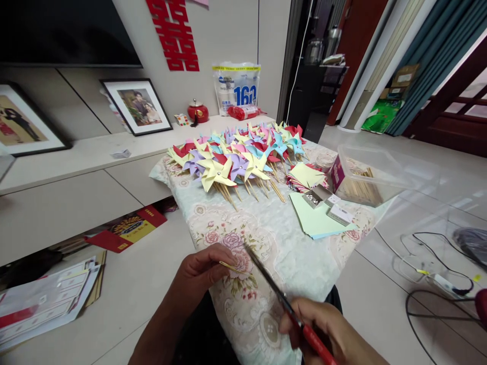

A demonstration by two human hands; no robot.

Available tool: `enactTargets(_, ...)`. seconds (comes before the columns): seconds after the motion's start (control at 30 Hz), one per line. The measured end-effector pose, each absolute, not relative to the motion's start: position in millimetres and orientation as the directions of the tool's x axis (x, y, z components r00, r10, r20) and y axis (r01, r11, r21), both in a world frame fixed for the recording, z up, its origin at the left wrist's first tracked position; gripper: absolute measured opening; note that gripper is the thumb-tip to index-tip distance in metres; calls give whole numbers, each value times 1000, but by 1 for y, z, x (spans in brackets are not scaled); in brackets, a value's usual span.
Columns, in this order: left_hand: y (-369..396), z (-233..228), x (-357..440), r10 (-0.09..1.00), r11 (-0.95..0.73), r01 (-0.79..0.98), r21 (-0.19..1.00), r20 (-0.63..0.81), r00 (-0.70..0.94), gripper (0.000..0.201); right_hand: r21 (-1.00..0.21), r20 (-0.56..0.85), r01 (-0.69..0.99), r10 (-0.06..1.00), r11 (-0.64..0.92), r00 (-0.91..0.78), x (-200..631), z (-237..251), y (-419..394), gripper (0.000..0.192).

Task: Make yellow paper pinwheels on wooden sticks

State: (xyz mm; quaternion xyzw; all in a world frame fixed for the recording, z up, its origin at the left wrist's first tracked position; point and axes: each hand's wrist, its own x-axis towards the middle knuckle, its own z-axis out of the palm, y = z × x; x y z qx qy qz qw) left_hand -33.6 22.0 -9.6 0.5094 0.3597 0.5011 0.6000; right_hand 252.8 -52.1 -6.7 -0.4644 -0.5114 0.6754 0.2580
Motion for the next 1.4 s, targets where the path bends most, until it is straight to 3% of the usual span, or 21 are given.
enactTargets(0.07, 20, -6, -28, 983, -25, -232, 972, 66, 170, 11, -949, -314, 109, 885, -294, -344, 237, -1, -40, 46)
enactTargets(0.17, 14, -5, -19, 989, 137, -292, 947, -115, 91, 15, -964, -251, 119, 959, -236, -133, 212, 14, -23, 41)
enactTargets(0.27, 7, -11, -12, 964, 267, -361, 894, -256, 77, 23, -980, -196, 47, 975, -193, -101, 191, 26, -12, 40)
enactTargets(0.47, -2, -25, -7, 981, 196, -246, 949, -190, 46, 24, -973, -220, -61, 975, -222, -34, 173, 22, -5, 39)
enactTargets(0.6, -4, -12, -14, 961, 258, -241, 936, -222, 168, 27, -953, -268, -141, 963, -267, -10, 174, 17, -1, 42)
enactTargets(0.7, -3, -3, -20, 978, 178, -255, 950, -143, 151, 28, -890, -329, -318, 943, -327, -50, 174, 14, 1, 44)
enactTargets(0.8, -1, -1, -22, 974, 40, -241, 970, 16, 226, 23, -778, -370, -469, 908, -418, -197, 170, 13, 1, 40)
enactTargets(0.97, -1, -3, -18, 904, -111, -328, 938, 233, 360, 23, -672, -381, -500, 834, -546, -399, 159, 13, -2, 30)
enactTargets(1.1, -2, -1, -18, 905, -124, -352, 928, 251, 343, 10, -662, -402, -481, 814, -575, -420, 152, 10, -6, 30)
enactTargets(1.23, 1, 1, -24, 915, -128, -340, 932, 243, 322, 9, -788, -336, -382, 857, -483, -391, 155, 11, -10, 29)
enactTargets(1.4, 7, -8, -39, 970, 29, -302, 953, 46, 239, 7, -912, -240, -214, 878, -350, -414, 187, 2, -15, 49)
